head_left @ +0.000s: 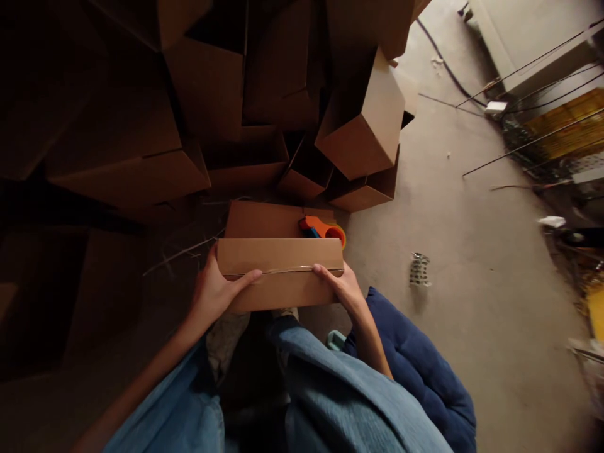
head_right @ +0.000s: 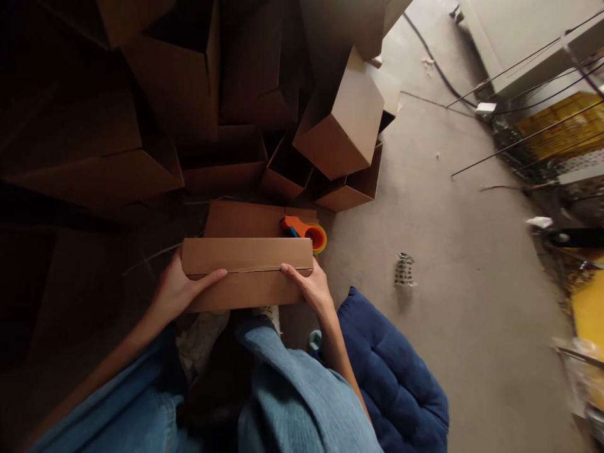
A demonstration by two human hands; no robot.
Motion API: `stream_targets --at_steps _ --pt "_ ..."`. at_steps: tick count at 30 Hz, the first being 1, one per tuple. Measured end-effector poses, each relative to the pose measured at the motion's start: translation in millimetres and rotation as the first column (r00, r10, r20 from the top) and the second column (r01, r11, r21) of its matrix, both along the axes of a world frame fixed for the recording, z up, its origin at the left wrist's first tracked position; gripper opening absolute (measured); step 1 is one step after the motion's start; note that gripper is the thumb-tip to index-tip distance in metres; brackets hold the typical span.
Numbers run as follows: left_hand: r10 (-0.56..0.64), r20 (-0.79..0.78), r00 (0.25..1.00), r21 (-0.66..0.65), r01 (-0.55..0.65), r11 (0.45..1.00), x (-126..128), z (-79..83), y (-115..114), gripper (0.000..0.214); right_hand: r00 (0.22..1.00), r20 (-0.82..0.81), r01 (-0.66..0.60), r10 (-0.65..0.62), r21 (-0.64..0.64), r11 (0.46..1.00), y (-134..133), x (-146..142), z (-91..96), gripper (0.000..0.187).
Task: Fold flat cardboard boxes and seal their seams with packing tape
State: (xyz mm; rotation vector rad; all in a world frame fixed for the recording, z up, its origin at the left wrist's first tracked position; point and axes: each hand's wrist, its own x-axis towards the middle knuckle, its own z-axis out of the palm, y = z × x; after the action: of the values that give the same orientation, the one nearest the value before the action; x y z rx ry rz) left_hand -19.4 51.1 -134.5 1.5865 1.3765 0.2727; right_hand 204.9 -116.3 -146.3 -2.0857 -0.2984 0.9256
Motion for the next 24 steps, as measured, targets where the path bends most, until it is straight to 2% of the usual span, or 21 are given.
stream_targets --at_steps 5,8,11,14,20,24 --pt "-0.01 -0.042 0.999 0.026 0.011 1.0 2 0.8 1 0.088 0.999 0.014 0.028 -0.029 0.03 0.999 2 -1 -1.7 0.068" --pt "-0.023 0.002 1.0 0.011 0.023 1.0 -2 0.7 5 0.082 0.999 -0.016 0.034 -0.033 0.055 0.998 0 3 -0.8 0.066" --pt "-0.043 0.161 0.986 -0.089 0.058 0.994 -11 1.2 14 0.074 0.994 -0.112 0.004 0.011 0.13 0.991 -8 11 0.6 0.065" --pt "-0.004 0.273 0.962 -0.223 0.068 0.973 -20 0.7 25 0.072 0.975 -0.21 -0.032 0.073 0.193 0.981 -18 16 -3.6 0.063" --pt "-0.009 0.317 0.949 -0.332 0.119 0.936 -28 -13.3 27 0.069 0.924 -0.38 0.127 -0.049 0.184 0.975 -24 8 -26.7 0.072" --pt "-0.011 0.326 0.945 -0.428 0.158 0.89 -32 -21.7 22 0.069 0.907 -0.419 0.135 -0.039 0.202 0.97 -24 8 -39.5 0.079"
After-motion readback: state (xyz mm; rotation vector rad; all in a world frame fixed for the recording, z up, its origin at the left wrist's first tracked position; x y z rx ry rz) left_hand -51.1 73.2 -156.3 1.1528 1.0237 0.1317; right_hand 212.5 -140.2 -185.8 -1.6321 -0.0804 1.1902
